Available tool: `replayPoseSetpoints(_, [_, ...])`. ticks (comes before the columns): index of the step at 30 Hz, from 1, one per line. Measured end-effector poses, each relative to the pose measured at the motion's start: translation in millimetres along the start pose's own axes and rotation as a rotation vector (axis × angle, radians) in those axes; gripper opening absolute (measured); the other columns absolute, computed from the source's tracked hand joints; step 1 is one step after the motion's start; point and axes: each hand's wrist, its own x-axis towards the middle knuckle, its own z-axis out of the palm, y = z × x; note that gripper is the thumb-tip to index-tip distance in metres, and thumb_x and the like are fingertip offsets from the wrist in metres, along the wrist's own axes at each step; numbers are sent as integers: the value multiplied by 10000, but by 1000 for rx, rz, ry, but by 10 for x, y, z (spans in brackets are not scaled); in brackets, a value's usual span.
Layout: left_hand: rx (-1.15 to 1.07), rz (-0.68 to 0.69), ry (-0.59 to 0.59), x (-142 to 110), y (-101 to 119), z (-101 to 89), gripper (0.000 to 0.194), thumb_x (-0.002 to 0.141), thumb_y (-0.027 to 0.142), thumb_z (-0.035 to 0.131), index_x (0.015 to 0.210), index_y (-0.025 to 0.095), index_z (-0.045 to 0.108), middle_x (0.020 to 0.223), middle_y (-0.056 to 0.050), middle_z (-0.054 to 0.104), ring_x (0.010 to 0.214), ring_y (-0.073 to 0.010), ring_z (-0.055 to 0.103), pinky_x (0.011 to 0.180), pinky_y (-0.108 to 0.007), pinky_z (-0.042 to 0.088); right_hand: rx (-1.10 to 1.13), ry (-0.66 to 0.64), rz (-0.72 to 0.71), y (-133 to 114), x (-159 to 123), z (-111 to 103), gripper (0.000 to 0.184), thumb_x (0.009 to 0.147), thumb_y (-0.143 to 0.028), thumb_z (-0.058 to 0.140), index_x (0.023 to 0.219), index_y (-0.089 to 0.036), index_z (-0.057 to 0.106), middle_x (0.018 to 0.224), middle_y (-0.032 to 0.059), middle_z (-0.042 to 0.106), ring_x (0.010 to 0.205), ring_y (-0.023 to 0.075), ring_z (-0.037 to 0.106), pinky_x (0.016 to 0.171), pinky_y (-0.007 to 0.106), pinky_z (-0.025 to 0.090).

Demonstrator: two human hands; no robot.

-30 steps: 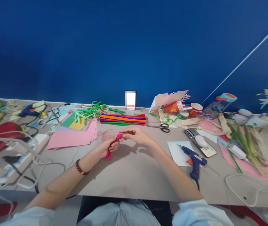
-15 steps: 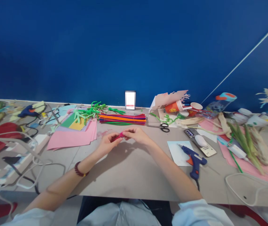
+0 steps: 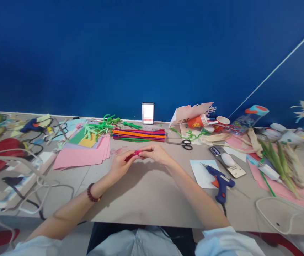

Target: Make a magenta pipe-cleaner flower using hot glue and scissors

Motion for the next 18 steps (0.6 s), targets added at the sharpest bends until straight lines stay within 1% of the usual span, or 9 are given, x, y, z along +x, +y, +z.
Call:
replayPoseSetpoints(2, [13,8,21,-11,-27,8,174,804,309,601,930,241,701,861,-66,677,795,-200,576,763,-303,423,-11,12,1,4,-2,12,290,654,-372,730,836,-147,743,716,48,704,689,154,628,718,313,507])
replayPoseSetpoints(6, [45,14,12,-31,-72,18,170,816,314,578,901,241,707,869,-80,681,817,-213,583,793,-320,418,-20,26,7,19,-16,47,304,661,-382,722,854,-148,747,743,60,715,700,162,637,724,318,508])
replayPoseSetpoints(11, [-31,-36,41,-43,-92,21,143,775,323,625,847,238,715,853,-88,681,828,-230,587,817,-340,427,-36,27,-56,53,-26,80,314,687,-402,696,873,-154,748,745,60,719,716,176,645,732,329,514])
replayPoseSetpoints(15, [-33,-13,53,-42,-73,22,112,773,281,626,833,238,710,817,-76,669,791,-211,587,775,-321,437,-52,25,-75,70,-8,57,298,707,-395,680,876,-158,747,754,56,718,724,173,644,738,324,514])
replayPoseSetpoints(18, [-16,12,51,-35,-40,25,133,799,270,593,867,235,702,796,-68,653,746,-191,572,727,-304,435,-70,-14,-62,58,7,27,302,689,-357,700,915,-160,738,760,43,714,718,162,638,736,317,510])
